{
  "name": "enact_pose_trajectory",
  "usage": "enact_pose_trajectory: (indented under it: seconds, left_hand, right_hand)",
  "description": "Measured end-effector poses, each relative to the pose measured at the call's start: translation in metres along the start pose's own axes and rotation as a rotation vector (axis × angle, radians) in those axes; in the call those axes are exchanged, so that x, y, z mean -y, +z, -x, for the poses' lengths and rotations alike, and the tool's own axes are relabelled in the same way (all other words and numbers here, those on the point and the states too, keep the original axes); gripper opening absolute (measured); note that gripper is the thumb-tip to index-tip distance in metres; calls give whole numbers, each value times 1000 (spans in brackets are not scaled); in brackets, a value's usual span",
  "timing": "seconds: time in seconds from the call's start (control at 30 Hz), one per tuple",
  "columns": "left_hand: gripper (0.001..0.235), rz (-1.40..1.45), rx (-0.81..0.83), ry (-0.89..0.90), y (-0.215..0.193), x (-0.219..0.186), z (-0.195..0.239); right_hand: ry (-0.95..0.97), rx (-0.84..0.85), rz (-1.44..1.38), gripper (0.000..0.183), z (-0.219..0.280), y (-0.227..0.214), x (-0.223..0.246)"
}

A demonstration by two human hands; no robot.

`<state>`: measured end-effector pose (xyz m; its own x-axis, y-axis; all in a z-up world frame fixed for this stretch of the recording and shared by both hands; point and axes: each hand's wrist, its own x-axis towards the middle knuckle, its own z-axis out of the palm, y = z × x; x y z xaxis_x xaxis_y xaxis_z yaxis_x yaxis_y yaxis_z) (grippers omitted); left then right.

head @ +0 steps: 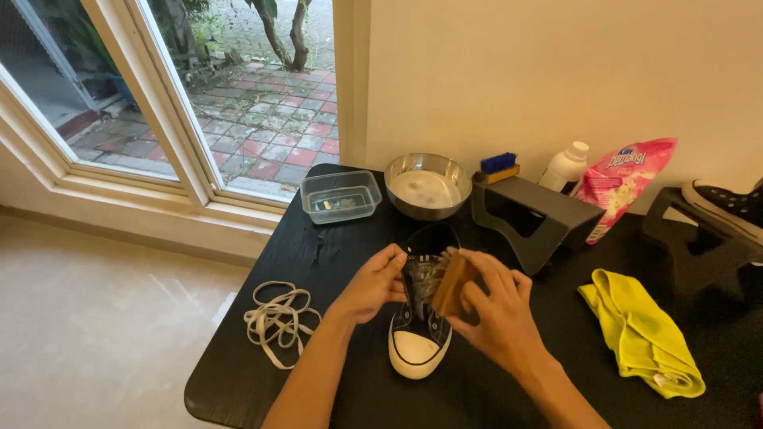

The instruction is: The person scrubs a black canvas sneaker with a wooden-handled brush. They repeatedly dip the brush into a small container of water and continue scrubbing the shoe's upper and toe cap. The person also handles the shoe's laces, which are removed and placed on the table.

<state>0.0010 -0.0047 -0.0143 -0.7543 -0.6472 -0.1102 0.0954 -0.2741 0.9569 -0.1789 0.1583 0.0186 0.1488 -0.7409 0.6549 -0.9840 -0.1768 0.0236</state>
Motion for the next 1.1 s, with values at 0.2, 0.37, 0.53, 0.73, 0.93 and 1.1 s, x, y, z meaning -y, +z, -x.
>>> enact_pose_trajectory:
  seconds: [0.2, 0.37, 0.53, 0.73, 0.93, 1.1]
  left_hand:
    - [24, 56, -11, 18, 0, 5, -2]
    - [23, -141, -22, 62, 10, -12, 10]
    - [27, -378, -22, 136, 13, -37, 26]
    - [13, -573, 219, 192, -3, -29, 25]
    - [13, -612, 146, 304, 4, -27, 24]
    - [11, -520, 147, 306, 3, -28, 23]
  right_hand:
    - [-133, 193, -90, 51, 8, 5, 12]
    - [17, -23, -28, 49, -4, -8, 2]
    - [18, -53, -127, 47, -3, -21, 16]
    - [32, -39, -114, 51, 3, -22, 6]
    - [-87, 67, -172, 53, 9, -19, 15]
    - [4, -23, 16, 44, 3, -2, 18]
